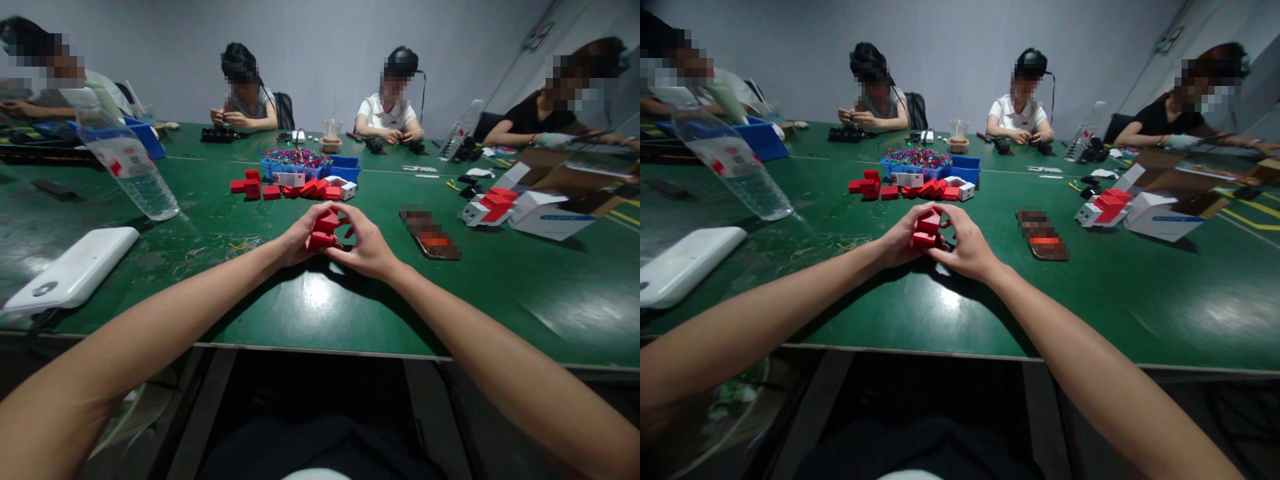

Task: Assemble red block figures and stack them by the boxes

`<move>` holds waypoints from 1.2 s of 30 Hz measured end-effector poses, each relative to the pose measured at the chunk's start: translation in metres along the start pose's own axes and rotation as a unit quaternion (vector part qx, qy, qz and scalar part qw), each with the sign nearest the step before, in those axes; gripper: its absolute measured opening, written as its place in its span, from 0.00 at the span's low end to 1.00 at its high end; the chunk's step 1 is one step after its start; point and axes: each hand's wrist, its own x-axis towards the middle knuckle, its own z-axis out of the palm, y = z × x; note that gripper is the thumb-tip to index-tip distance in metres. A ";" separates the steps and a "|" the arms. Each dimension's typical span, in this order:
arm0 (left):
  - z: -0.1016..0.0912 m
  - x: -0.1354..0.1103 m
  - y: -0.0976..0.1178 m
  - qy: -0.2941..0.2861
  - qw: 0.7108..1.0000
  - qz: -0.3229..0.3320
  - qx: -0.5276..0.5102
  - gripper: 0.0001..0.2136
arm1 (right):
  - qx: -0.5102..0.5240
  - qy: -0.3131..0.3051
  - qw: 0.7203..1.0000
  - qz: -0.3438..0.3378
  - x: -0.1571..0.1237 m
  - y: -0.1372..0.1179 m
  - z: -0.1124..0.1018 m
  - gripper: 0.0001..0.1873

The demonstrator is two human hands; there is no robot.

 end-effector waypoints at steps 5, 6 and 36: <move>-0.008 0.001 0.001 -0.019 0.999 0.040 0.025 0.16 | 0.007 0.013 1.000 -0.011 0.000 -0.004 0.000 0.38; -0.010 0.003 0.000 -0.024 0.998 0.044 0.024 0.16 | 0.017 0.013 1.000 0.006 0.000 -0.004 0.001 0.40; -0.011 0.002 -0.012 -0.035 0.985 0.139 0.093 0.34 | 0.310 -0.056 0.934 0.169 0.002 -0.010 0.004 0.37</move>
